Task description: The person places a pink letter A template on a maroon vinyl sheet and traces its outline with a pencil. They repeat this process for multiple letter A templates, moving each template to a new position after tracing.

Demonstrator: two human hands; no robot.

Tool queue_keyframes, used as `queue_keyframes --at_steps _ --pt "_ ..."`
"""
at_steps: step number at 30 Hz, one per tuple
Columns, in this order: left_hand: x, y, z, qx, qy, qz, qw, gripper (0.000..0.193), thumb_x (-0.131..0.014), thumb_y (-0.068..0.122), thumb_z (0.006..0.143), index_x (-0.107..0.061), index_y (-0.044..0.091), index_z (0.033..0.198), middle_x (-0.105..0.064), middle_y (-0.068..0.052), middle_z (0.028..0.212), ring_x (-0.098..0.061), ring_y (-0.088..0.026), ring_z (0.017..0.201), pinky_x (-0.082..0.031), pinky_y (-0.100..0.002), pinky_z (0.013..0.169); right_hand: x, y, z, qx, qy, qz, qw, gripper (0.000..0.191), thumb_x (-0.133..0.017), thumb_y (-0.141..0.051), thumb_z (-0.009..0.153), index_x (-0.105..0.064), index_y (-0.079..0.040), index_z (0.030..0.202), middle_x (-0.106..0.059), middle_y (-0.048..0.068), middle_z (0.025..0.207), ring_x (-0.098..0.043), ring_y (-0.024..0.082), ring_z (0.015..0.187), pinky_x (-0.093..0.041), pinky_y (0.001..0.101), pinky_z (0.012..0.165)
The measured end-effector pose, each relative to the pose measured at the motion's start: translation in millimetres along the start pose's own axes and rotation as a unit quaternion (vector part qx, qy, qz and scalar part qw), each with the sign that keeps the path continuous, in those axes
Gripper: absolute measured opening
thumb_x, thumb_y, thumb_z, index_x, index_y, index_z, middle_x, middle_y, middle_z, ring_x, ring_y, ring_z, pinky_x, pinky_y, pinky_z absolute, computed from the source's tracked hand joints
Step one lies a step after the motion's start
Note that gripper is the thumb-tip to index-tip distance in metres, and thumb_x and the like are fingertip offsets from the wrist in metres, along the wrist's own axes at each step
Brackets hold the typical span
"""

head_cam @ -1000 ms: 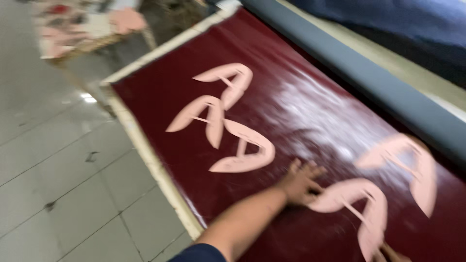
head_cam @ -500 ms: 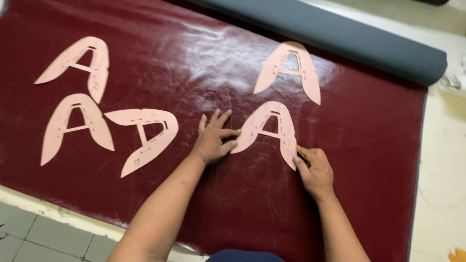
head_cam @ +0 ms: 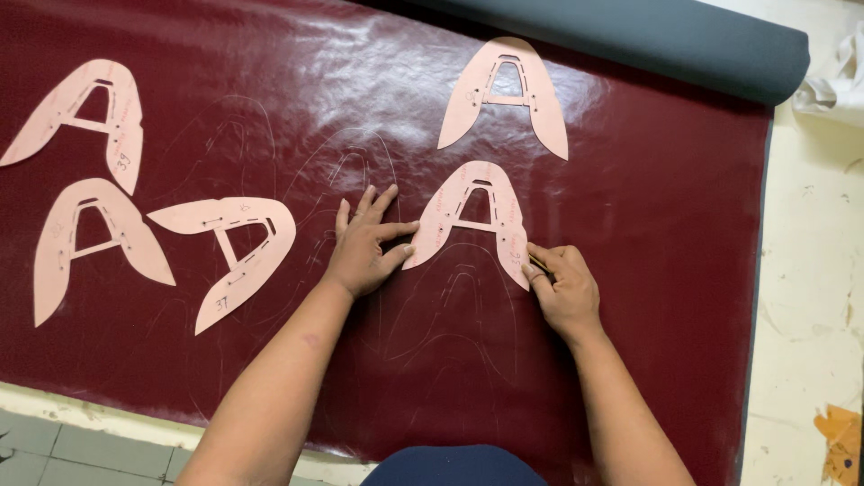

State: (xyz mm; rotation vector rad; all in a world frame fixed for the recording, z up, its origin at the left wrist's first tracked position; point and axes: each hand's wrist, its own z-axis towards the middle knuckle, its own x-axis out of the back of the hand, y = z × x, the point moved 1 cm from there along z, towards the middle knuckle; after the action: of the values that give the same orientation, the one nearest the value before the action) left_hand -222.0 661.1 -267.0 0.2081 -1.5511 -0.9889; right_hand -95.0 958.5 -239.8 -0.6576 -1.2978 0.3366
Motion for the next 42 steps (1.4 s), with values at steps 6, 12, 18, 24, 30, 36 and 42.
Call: queue_keyframes --at_steps 6,12,18,24,30,36,42 --pt "1 -1 -1 -0.004 0.0 0.002 1.0 0.036 -0.076 0.039 0.083 -0.079 0.029 0.116 -0.036 -0.006 0.164 -0.019 -0.032 0.156 0.003 -0.058 0.123 -2 -1 0 -0.004 -0.008 -0.013 1.0 0.03 -0.071 -0.021 0.092 -0.076 -0.015 0.121 -0.064 -0.001 0.097 -0.064 0.014 0.087 -0.053 0.0314 0.076" --pt "4 -4 -3 -0.001 -0.001 -0.002 1.0 0.035 -0.076 0.039 0.083 -0.079 0.029 0.117 -0.036 -0.005 0.165 -0.018 -0.031 0.157 0.003 -0.057 0.124 -6 -2 0 0.01 -0.005 -0.02 1.0 0.031 -0.072 -0.021 0.092 -0.076 -0.015 0.122 -0.063 0.0 0.098 -0.063 0.014 0.087 -0.052 0.0318 0.076" --pt "4 -10 -4 0.007 -0.009 0.0 1.0 0.03 -0.072 0.033 0.087 -0.079 0.03 0.117 -0.035 -0.003 0.165 -0.017 -0.03 0.157 0.004 -0.056 0.124 -9 -8 -3 -0.002 -0.011 -0.026 1.0 0.031 -0.072 -0.023 0.092 -0.076 -0.016 0.122 -0.063 0.0 0.098 -0.063 0.015 0.088 -0.052 0.032 0.078" --pt "4 -12 -5 0.009 -0.011 -0.001 1.0 0.029 -0.069 0.028 0.09 -0.08 0.032 0.116 -0.036 -0.002 0.166 -0.017 -0.03 0.157 0.004 -0.057 0.124 -11 -11 -4 -0.009 -0.011 -0.025 1.0 0.032 -0.071 -0.022 0.093 -0.076 -0.016 0.123 -0.062 -0.001 0.099 -0.062 0.014 0.089 -0.052 0.0319 0.078" --pt "8 -10 -6 0.008 -0.01 -0.006 1.0 0.034 -0.077 0.038 0.082 -0.08 0.03 0.114 -0.036 -0.003 0.164 -0.017 -0.03 0.156 0.003 -0.057 0.124 -13 -8 -4 -0.001 -0.011 -0.03 0.999 0.032 -0.072 -0.023 0.093 -0.076 -0.017 0.124 -0.062 -0.001 0.099 -0.062 0.014 0.089 -0.052 0.0318 0.078" --pt "7 -9 -4 0.009 -0.012 -0.003 1.0 0.034 -0.077 0.038 0.082 -0.08 0.03 0.115 -0.035 -0.004 0.164 -0.017 -0.031 0.156 0.003 -0.057 0.123 -15 -5 -3 -0.005 -0.012 -0.032 0.999 0.031 -0.072 -0.023 0.093 -0.076 -0.017 0.123 -0.062 -0.001 0.099 -0.062 0.014 0.088 -0.052 0.0322 0.076" --pt "6 -9 -4 0.009 -0.01 -0.005 1.0 0.035 -0.077 0.038 0.082 -0.079 0.03 0.115 -0.035 -0.003 0.165 -0.017 -0.031 0.157 0.003 -0.057 0.124 -14 -4 -3 0.012 -0.005 -0.026 1.0 0.03 -0.072 -0.023 0.093 -0.076 -0.017 0.122 -0.062 0.0 0.099 -0.062 0.014 0.089 -0.052 0.032 0.076"
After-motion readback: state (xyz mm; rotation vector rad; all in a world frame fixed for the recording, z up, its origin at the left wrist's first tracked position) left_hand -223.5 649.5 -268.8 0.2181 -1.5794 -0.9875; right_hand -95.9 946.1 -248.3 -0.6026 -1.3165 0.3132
